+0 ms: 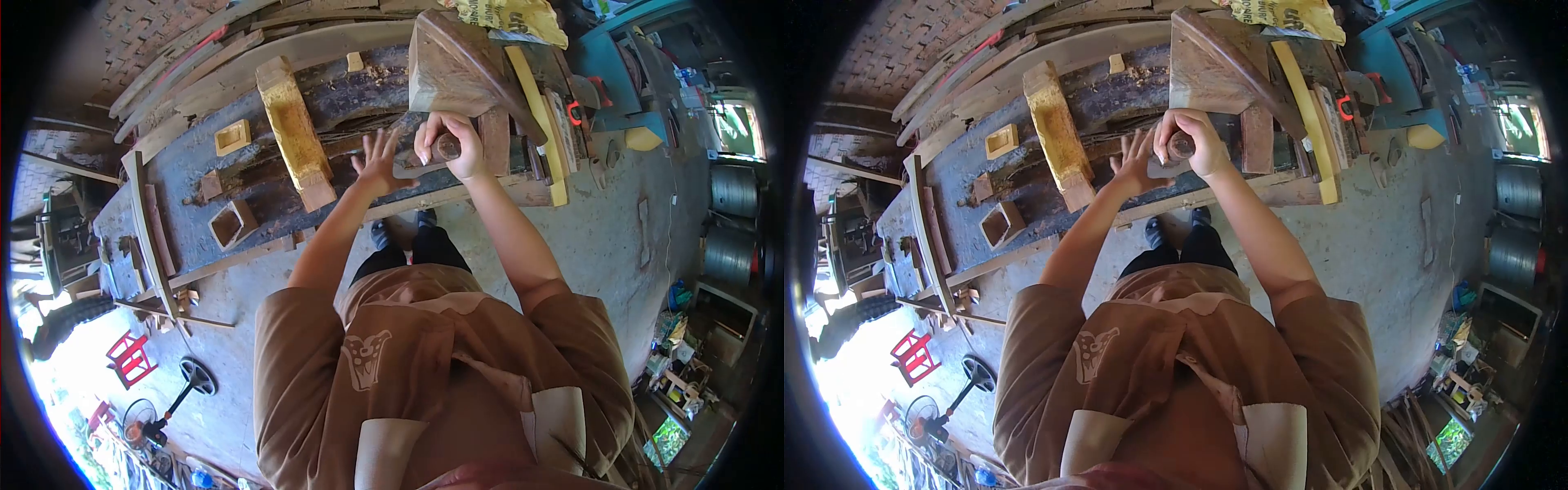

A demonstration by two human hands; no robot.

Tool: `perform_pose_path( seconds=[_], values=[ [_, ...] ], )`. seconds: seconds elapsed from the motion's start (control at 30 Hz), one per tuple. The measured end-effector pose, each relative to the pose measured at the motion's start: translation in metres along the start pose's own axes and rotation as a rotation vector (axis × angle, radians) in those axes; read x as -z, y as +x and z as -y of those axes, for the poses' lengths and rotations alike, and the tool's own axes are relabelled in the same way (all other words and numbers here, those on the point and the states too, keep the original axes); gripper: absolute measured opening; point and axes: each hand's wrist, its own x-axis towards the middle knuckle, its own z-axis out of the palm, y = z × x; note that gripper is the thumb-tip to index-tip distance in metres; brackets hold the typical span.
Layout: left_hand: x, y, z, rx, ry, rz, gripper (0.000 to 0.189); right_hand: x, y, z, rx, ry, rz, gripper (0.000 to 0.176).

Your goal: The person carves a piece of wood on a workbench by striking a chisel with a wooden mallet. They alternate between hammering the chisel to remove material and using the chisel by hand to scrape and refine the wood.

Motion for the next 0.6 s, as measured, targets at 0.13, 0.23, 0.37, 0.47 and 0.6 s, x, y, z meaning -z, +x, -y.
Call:
perform_pose_path(
  seconds=[0.13, 0.23, 0.37, 0.47, 0.6],
  values=[
    [0.025, -0.019, -0.010, -0.553, -0.383, -0.244, 0.089, 0.002, 0.002, 0.002, 0.003, -0.011, -0.022, 0.035],
    [0.058, -0.042, -0.034, -0.618, -0.676, 0.015, 0.054, -0.004, 0.003, 0.012, -0.031, -0.333, 0.005, 0.034],
    [0.046, -0.039, -0.041, -0.771, -0.948, -0.284, 0.041, -0.002, 0.007, 0.024, 0.292, -1.069, -0.033, 0.018],
    [0.039, -0.035, -0.044, -0.749, -1.039, -0.269, 0.033, -0.015, 0.005, 0.034, 0.319, -1.264, -0.144, 0.018],
    [0.045, -0.042, -0.048, -0.679, -0.957, -0.297, 0.019, 0.008, 0.009, 0.050, 0.290, -1.330, -0.287, 0.029]
  ],
)
